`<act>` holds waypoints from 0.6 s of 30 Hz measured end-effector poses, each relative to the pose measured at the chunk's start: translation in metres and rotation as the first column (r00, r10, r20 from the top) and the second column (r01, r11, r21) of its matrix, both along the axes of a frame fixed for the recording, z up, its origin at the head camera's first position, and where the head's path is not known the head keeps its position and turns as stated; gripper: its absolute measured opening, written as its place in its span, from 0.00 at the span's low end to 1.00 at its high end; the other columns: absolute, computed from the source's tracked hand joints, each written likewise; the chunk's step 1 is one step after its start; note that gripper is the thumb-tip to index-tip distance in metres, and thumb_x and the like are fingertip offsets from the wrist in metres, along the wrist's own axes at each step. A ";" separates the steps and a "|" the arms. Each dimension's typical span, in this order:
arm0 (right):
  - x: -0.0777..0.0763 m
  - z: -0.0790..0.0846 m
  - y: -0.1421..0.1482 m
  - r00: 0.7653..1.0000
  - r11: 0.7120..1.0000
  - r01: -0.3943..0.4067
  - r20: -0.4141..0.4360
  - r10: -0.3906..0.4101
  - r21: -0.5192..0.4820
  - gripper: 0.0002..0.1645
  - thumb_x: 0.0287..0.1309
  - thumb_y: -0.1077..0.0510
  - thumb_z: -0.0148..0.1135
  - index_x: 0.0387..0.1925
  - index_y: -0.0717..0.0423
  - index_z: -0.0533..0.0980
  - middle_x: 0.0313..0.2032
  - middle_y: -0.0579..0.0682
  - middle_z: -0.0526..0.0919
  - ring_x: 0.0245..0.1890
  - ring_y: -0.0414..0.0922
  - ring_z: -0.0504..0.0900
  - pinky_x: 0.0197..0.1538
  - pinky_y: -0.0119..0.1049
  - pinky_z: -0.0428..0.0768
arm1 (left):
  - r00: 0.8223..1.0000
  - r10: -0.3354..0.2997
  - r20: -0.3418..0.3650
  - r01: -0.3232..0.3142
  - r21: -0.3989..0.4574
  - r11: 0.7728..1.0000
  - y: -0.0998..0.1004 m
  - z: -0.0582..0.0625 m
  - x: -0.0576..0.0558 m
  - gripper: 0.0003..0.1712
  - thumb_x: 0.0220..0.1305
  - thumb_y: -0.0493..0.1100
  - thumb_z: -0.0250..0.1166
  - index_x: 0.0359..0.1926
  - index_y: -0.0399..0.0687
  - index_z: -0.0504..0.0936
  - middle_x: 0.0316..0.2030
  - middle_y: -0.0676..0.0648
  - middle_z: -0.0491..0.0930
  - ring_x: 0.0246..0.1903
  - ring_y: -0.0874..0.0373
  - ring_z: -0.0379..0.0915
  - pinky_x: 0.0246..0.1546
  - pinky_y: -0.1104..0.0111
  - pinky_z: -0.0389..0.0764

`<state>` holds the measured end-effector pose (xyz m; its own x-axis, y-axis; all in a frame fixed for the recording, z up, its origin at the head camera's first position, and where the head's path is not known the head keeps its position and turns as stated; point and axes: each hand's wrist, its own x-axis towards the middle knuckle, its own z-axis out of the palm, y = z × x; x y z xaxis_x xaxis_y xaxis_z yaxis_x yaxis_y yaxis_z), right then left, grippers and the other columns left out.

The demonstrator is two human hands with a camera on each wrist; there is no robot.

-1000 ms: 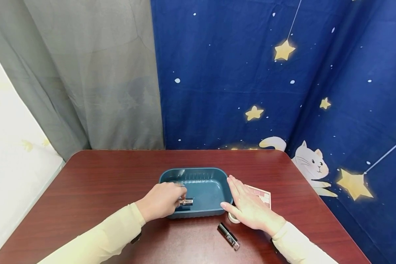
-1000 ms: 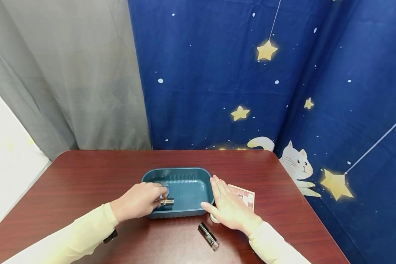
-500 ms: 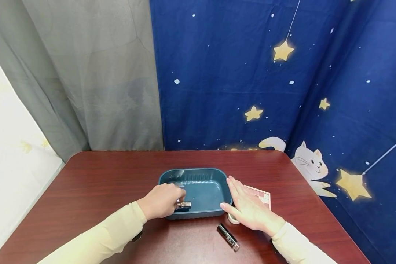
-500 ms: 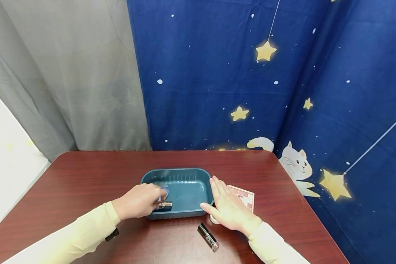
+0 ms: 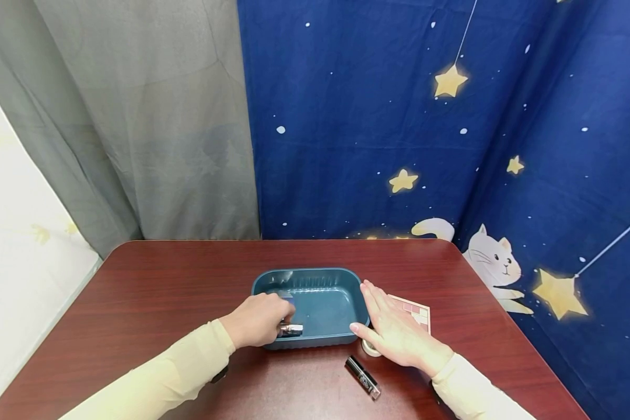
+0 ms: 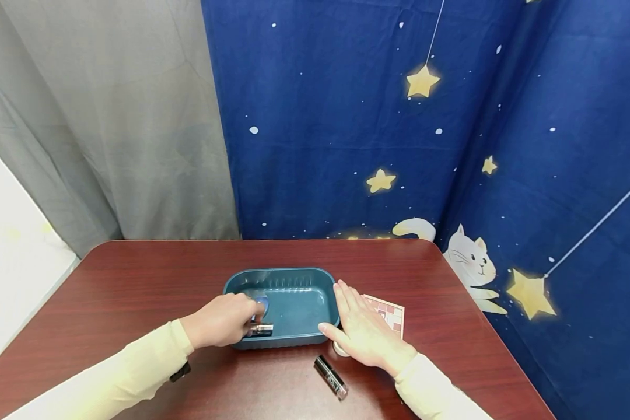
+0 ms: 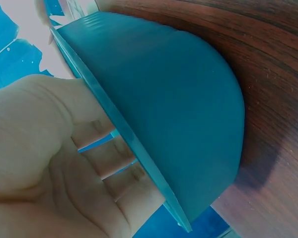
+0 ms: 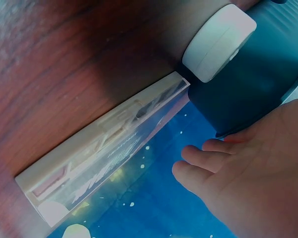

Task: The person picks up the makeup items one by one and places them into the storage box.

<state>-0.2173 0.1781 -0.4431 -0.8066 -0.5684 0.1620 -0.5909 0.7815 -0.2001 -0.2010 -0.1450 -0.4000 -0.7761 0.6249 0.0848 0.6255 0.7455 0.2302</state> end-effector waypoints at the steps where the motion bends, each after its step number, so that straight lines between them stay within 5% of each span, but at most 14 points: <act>1: 0.000 0.000 0.000 1.000 1.000 0.000 0.001 0.000 0.000 0.56 0.69 0.25 0.40 0.79 0.62 0.49 0.78 0.58 0.51 0.77 0.52 0.51 0.72 0.53 0.59 | 1.000 -0.002 0.001 0.002 -0.001 1.000 0.000 0.000 0.000 0.11 0.54 0.31 0.73 0.26 0.51 0.81 0.20 0.59 0.74 0.19 0.64 0.64 0.20 0.71 0.71; 18: 0.002 0.002 0.000 1.000 1.000 0.003 0.025 -0.003 0.001 0.55 0.70 0.25 0.41 0.79 0.61 0.48 0.78 0.55 0.49 0.77 0.51 0.51 0.72 0.52 0.58 | 0.995 0.014 0.098 -0.011 -0.031 0.999 0.000 0.002 -0.004 0.12 0.51 0.26 0.70 0.26 0.49 0.82 0.23 0.53 0.78 0.21 0.61 0.66 0.22 0.67 0.72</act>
<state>-0.2157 0.1784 -0.4410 -0.8123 -0.5658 0.1414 -0.5831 0.7838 -0.2135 -0.2054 -0.1446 -0.3983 -0.7876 0.6161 -0.0106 0.5915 0.7607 0.2672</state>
